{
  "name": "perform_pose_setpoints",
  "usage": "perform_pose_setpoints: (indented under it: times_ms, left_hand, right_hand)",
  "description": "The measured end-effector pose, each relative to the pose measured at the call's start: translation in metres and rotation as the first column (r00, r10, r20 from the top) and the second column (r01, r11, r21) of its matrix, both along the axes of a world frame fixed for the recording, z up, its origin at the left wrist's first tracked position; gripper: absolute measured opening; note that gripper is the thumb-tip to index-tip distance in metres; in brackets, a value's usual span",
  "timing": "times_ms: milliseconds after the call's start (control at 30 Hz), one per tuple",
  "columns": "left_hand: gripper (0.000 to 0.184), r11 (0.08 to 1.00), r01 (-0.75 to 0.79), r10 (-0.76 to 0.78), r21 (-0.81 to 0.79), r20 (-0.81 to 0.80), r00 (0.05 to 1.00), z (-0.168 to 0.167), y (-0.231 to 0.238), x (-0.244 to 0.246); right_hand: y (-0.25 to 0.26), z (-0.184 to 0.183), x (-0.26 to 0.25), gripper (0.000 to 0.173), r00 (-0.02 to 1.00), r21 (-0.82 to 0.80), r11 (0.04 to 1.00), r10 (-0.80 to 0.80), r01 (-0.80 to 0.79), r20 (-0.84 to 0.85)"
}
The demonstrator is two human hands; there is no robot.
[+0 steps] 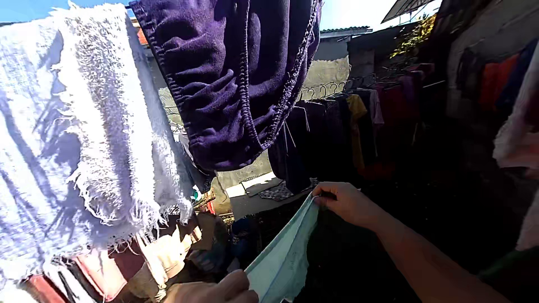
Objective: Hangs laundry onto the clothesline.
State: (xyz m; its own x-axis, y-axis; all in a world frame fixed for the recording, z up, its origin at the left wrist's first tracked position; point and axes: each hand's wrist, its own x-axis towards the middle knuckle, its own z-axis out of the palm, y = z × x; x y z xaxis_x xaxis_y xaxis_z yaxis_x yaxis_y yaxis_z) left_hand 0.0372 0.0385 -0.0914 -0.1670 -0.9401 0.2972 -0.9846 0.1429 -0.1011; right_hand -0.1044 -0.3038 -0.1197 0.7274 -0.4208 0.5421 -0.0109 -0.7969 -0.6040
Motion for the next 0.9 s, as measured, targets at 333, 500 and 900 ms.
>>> perform_pose_setpoints:
  times_ms: [333,500,900]
  left_hand:
    - [0.031,0.798,-0.496,0.472,-0.342,-0.157,0.867,0.01,-0.066,0.017]
    - [0.021,0.786,-0.279,0.305,-0.552,-0.047,0.951,0.033,-0.103,-0.012]
    - [0.016,0.521,0.121,-0.181,-0.845,0.03,0.983,0.09,-0.135,-0.076]
  right_hand:
    - [-0.016,-0.005,-0.042,0.015,0.956,-0.011,0.957,-0.29,0.291,0.033]
    - [-0.017,0.034,-0.066,0.022,0.906,0.33,0.873,-0.411,0.36,0.099]
    - [0.021,0.12,-0.035,0.065,0.091,-0.03,0.874,-0.016,0.486,0.996]
